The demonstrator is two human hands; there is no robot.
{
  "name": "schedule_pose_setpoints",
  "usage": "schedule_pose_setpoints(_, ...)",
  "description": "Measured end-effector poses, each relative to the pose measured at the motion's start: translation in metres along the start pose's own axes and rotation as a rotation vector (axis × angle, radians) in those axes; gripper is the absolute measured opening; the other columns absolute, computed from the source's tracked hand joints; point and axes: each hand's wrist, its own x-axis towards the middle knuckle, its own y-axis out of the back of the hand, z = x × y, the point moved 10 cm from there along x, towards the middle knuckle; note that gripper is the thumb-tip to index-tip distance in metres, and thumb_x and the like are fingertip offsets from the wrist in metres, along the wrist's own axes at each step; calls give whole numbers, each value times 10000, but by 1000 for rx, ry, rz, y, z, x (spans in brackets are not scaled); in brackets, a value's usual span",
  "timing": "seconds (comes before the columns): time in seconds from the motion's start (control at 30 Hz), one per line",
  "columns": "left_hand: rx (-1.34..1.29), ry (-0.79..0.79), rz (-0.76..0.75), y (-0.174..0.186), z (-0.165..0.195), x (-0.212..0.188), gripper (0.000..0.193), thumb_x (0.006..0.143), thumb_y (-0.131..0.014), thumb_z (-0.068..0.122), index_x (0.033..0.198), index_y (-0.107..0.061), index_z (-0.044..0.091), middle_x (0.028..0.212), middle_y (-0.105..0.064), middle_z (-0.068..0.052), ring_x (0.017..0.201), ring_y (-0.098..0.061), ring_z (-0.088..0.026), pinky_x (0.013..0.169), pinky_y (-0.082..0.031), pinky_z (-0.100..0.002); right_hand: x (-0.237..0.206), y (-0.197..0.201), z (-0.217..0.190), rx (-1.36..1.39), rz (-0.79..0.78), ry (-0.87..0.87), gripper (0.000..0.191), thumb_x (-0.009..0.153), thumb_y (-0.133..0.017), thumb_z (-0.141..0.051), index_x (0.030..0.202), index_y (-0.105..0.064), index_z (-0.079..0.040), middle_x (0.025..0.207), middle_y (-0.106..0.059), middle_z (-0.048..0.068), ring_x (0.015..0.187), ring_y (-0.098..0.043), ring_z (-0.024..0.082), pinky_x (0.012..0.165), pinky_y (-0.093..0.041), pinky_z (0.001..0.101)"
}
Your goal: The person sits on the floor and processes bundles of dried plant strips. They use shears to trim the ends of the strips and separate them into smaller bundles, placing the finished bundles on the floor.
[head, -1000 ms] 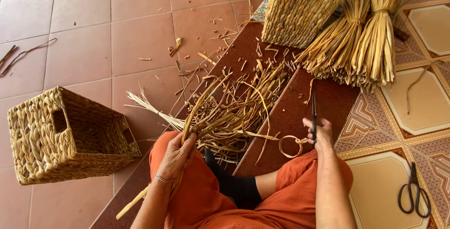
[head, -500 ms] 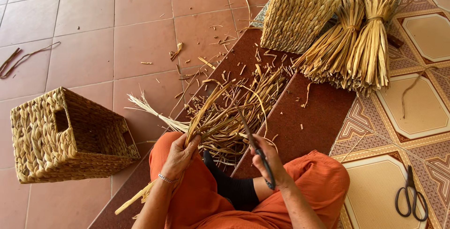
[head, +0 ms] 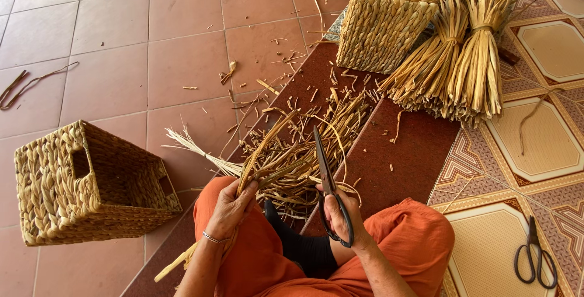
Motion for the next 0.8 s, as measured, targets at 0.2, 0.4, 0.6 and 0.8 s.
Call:
schedule_pose_setpoints(0.2,0,-7,-56,2,1,-6,248,1006,-620,273,1052,-723,52,565,-510,32,412,-377,-40,358,-314,-206,24,-6,35,262,-140,-88,915,954,-389,-725,1441,-486,43,757,-549,-14,569,-517,51,496,-465,213)
schedule_pose_setpoints(0.4,0,31,-70,3,-11,-5,235,991,-644,245,1095,-738,57,574,-514,36,426,-385,-36,362,-313,-202,51,-15,35,274,-158,-139,891,951,-395,-701,1440,-511,34,775,-528,-40,542,-465,39,471,-403,192)
schedule_pose_setpoints(0.6,-14,15,-92,0,-11,-3,239,996,-650,240,1107,-738,48,584,-519,42,431,-393,-35,361,-314,-202,59,-5,13,34,-21,-49,756,1001,-481,-621,1302,-652,51,561,-468,-25,411,-447,44,382,-365,205)
schedule_pose_setpoints(0.8,-6,28,-52,3,-8,-1,239,996,-637,256,1099,-731,62,552,-501,35,405,-378,-38,354,-315,-203,28,1,3,15,32,46,784,1006,-423,-655,1376,-578,19,619,-492,-32,434,-468,30,383,-406,203)
